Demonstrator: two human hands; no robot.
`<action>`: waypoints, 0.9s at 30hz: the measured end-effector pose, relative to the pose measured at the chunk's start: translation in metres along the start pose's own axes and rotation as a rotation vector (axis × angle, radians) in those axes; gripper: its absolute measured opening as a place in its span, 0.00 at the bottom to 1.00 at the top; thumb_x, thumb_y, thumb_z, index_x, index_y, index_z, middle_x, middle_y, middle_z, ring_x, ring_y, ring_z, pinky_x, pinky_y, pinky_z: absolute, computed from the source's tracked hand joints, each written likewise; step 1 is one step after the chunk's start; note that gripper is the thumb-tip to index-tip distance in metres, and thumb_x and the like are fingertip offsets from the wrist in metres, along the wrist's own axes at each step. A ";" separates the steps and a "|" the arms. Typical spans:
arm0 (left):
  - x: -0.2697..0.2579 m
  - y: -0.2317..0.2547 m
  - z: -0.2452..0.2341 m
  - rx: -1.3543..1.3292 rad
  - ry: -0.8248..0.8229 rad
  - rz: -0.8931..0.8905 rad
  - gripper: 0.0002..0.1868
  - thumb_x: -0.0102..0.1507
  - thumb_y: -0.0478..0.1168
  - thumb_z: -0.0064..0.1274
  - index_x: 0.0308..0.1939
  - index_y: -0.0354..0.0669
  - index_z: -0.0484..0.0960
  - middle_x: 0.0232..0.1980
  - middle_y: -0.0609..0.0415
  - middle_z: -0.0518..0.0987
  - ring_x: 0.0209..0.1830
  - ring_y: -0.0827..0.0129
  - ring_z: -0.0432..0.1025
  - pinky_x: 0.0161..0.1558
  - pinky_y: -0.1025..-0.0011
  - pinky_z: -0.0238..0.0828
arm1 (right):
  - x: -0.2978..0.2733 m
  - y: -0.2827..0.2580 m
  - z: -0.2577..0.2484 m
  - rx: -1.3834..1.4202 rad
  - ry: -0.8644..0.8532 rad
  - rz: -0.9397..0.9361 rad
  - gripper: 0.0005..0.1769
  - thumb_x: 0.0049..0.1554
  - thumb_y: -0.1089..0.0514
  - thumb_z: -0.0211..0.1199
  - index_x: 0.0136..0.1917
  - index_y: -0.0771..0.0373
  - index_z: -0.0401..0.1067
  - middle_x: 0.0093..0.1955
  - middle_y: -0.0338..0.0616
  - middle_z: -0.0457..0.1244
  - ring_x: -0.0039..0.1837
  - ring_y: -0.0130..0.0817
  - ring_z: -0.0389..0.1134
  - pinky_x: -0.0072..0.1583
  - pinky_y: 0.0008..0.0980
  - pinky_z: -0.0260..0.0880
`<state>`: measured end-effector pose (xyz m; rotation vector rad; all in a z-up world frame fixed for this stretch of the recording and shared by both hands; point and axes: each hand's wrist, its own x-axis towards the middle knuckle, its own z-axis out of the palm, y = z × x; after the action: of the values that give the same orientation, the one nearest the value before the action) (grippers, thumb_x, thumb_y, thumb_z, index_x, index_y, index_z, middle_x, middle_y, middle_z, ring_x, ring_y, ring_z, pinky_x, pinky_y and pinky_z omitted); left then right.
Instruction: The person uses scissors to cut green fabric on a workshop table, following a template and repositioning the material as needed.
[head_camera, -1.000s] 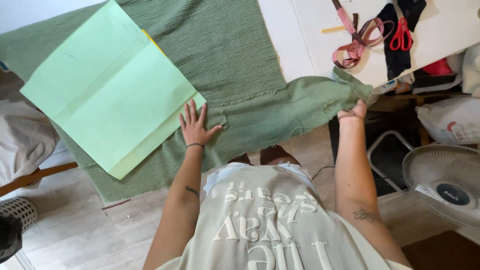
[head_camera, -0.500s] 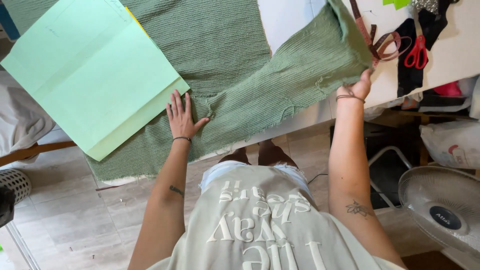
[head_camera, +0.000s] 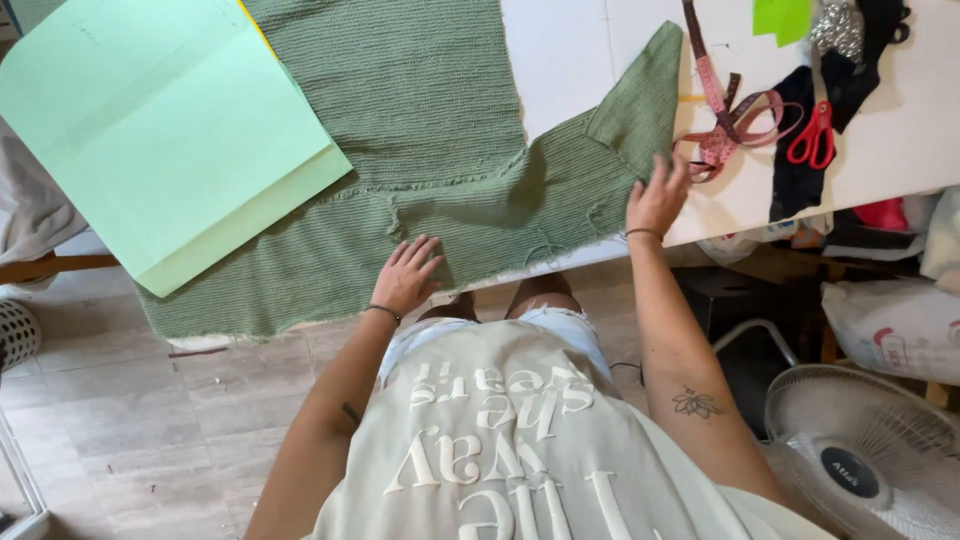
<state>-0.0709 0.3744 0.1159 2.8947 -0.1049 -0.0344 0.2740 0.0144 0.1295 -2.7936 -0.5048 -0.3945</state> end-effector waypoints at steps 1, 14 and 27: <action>0.000 0.004 0.003 0.002 0.004 -0.008 0.32 0.56 0.59 0.60 0.63 0.62 0.73 0.77 0.61 0.63 0.79 0.65 0.56 0.77 0.57 0.50 | 0.002 -0.005 -0.003 0.004 0.000 -0.008 0.40 0.44 0.71 0.80 0.67 0.60 0.67 0.71 0.54 0.52 0.71 0.60 0.56 0.64 0.60 0.67; 0.066 0.126 0.019 0.047 0.085 -0.815 0.51 0.56 0.75 0.49 0.79 0.59 0.60 0.75 0.48 0.61 0.79 0.49 0.53 0.74 0.45 0.52 | 0.038 0.142 0.056 0.497 0.040 0.037 0.31 0.61 0.60 0.69 0.70 0.73 0.58 0.77 0.66 0.44 0.73 0.67 0.56 0.67 0.60 0.65; 0.066 0.152 0.033 -0.082 -0.135 -1.166 0.63 0.45 0.65 0.65 0.81 0.71 0.50 0.85 0.48 0.40 0.85 0.50 0.33 0.79 0.42 0.26 | 0.034 0.263 0.059 1.251 0.034 0.827 0.49 0.59 0.53 0.82 0.74 0.56 0.45 0.69 0.60 0.53 0.65 0.46 0.68 0.55 0.45 0.74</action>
<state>-0.0167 0.2142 0.1199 2.4370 1.4761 -0.4111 0.4153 -0.1940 0.0286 -1.5394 0.3556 0.0802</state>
